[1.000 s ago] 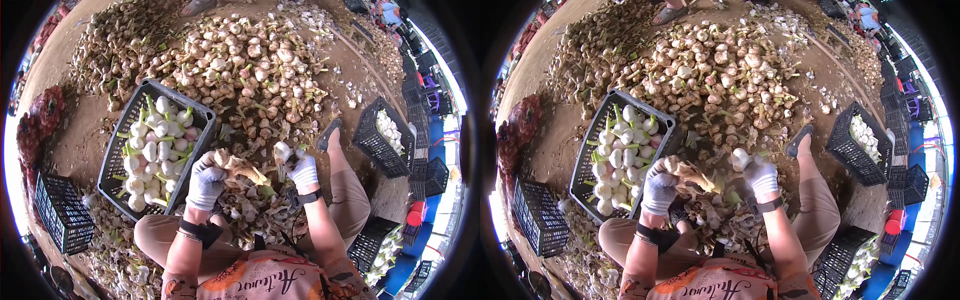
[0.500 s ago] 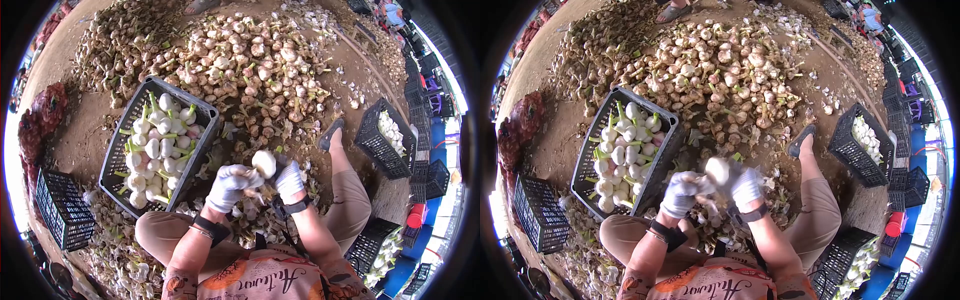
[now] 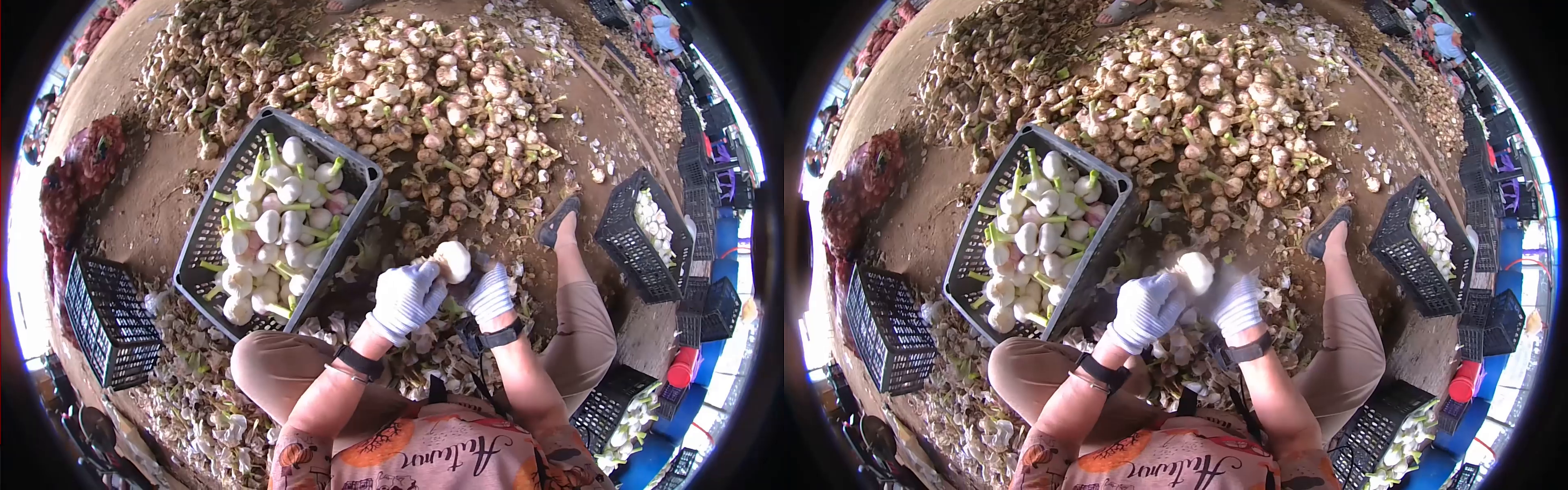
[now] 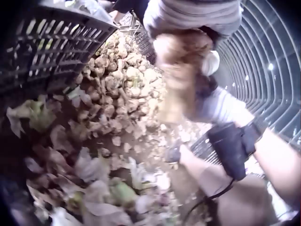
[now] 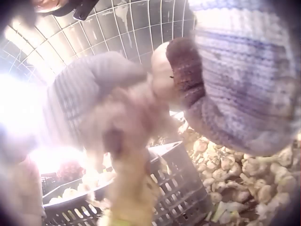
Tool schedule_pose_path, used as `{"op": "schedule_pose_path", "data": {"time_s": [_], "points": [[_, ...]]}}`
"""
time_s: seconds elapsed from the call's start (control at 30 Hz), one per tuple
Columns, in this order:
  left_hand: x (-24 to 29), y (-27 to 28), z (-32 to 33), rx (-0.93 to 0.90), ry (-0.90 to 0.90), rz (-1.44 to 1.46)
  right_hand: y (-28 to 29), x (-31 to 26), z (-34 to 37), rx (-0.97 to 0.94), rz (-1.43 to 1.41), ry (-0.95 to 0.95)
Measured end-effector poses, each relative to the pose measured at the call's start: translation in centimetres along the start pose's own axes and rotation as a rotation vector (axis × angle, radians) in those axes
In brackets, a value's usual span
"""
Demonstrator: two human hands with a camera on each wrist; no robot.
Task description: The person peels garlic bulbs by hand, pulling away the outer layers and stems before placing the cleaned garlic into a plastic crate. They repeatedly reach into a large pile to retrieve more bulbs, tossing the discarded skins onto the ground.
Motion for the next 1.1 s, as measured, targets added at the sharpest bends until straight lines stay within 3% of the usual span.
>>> {"op": "schedule_pose_path", "data": {"time_s": [0.07,0.13,0.17,0.2,0.23,0.27,0.33,0.4,0.47,0.5,0.6,0.63,0.67,0.7,0.73,0.8,0.87,0.9,0.93,1.0,1.07,1.1], "points": [[0.0,1.4,0.3,-0.222,0.138,0.928,1.0,-1.0,-0.3,0.152,-0.659,-0.235],[-0.3,2.5,-0.3,-0.070,-0.681,0.499,0.5,-2.8,-1.0,0.270,-1.328,-0.520],[-0.9,1.4,0.0,-0.271,-0.533,0.560,1.1,-3.8,-1.1,0.018,-1.594,-0.441],[-1.1,0.0,0.5,-0.467,-0.383,0.633,1.8,-2.9,-1.7,-0.070,-1.398,-0.404],[-0.3,-0.6,0.4,-0.621,-0.120,0.340,0.8,-8.4,-1.7,-0.130,-1.375,-0.335],[-0.2,-1.7,1.1,-0.585,-0.048,0.039,-1.1,-14.9,-1.9,-0.164,-1.348,-0.258],[-1.6,-4.2,1.6,-0.830,0.078,-0.173,-3.7,-17.4,-2.9,-0.241,-1.244,-0.263],[-3.5,-5.4,2.4,-0.722,0.024,-0.103,-4.5,-16.6,-3.8,-0.451,-1.072,-0.243],[-1.2,-3.2,1.2,-0.695,0.119,-0.226,-3.4,-16.0,-5.2,-0.259,-0.937,-0.160],[-1.7,-3.3,1.3,-0.601,0.044,-0.242,-2.2,-13.9,-6.3,-0.115,-0.779,-0.129],[-1.6,-3.2,1.2,-0.639,0.099,-0.221,2.7,-4.8,-9.7,0.387,-0.675,-0.331],[-1.7,-3.4,1.2,-0.555,0.060,-0.178,4.9,-1.7,-10.8,0.552,-0.518,-0.359],[-1.9,-3.6,1.1,-0.468,0.024,-0.136,6.8,1.0,-12.0,0.721,-0.427,-0.214],[-2.6,-4.0,1.0,-0.392,-0.014,-0.098,9.1,5.7,-13.7,0.758,-0.425,-0.123],[-2.7,-4.0,0.8,-0.427,0.049,-0.076,10.9,4.3,-14.0,0.725,-0.298,-0.233],[-3.3,-4.2,0.5,-0.462,0.087,-0.039,13.5,9.5,-16.9,0.901,0.213,-0.311],[-3.5,-4.2,0.0,-0.479,0.112,-0.018,14.4,10.8,-18.4,0.817,0.439,-0.438],[-3.6,-4.2,-0.1,-0.502,0.131,0.010,14.5,10.1,-18.3,0.693,0.437,-0.451],[-3.9,-4.4,-0.3,-0.504,0.136,0.007,14.6,9.3,-18.2,0.689,0.433,-0.453],[-4.1,-4.5,-0.3,-0.424,0.163,0.095,14.5,7.7,-17.6,0.400,0.622,-0.541],[-3.7,-3.9,-0.9,-0.406,0.220,0.104,13.6,7.3,-15.8,0.433,0.347,-0.423],[-3.3,-3.4,-1.5,-0.306,0.247,0.158,12.7,5.0,-14.0,0.389,0.067,-0.375]]}}
Point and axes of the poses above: each hand's wrist, its own z-axis away from the middle knuckle, its own y-axis out of the back of the hand, x = y × z, the point moved 1 cm from there along -z, towards the middle knuckle, and after that the axes turned 7 degrees about -x, right-handed, at the moved point
